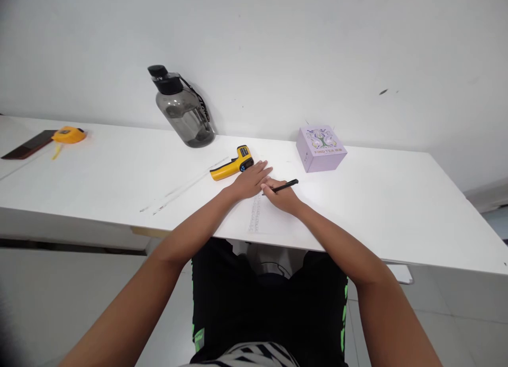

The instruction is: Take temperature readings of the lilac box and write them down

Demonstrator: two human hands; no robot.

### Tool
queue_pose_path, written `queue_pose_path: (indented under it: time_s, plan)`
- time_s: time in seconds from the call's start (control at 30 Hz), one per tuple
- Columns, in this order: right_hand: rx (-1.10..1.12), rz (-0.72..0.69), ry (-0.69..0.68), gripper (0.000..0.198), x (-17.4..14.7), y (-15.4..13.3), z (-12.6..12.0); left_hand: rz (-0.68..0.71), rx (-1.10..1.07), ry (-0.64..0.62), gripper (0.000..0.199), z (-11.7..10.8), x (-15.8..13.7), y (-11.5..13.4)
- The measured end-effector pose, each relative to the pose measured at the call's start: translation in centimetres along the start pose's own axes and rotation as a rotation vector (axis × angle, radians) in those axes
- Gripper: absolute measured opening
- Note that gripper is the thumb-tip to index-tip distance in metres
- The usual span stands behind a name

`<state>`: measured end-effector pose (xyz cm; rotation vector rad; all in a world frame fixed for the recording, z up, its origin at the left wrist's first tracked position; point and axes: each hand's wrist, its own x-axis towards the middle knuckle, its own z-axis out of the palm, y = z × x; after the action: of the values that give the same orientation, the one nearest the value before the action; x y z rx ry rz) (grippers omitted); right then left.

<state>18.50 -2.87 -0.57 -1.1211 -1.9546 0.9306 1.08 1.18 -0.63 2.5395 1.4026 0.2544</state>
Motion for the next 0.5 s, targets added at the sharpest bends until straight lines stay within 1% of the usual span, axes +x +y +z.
queue_pose_path:
  time_s: [0.17,0.33,0.5]
  plan:
    - [-0.005,0.004,-0.021,0.025,0.18,0.15,0.11,0.010,0.040,-0.087,0.062,-0.01,0.14,-0.05]
    - [-0.080,0.024,0.001,0.028,0.20,0.15,0.10,0.011,0.044,-0.106,0.064,-0.18,0.15,-0.09]
    - [-0.069,0.022,-0.032,0.029,0.12,0.25,0.05,0.018,0.023,-0.106,0.064,-0.28,0.13,-0.07]
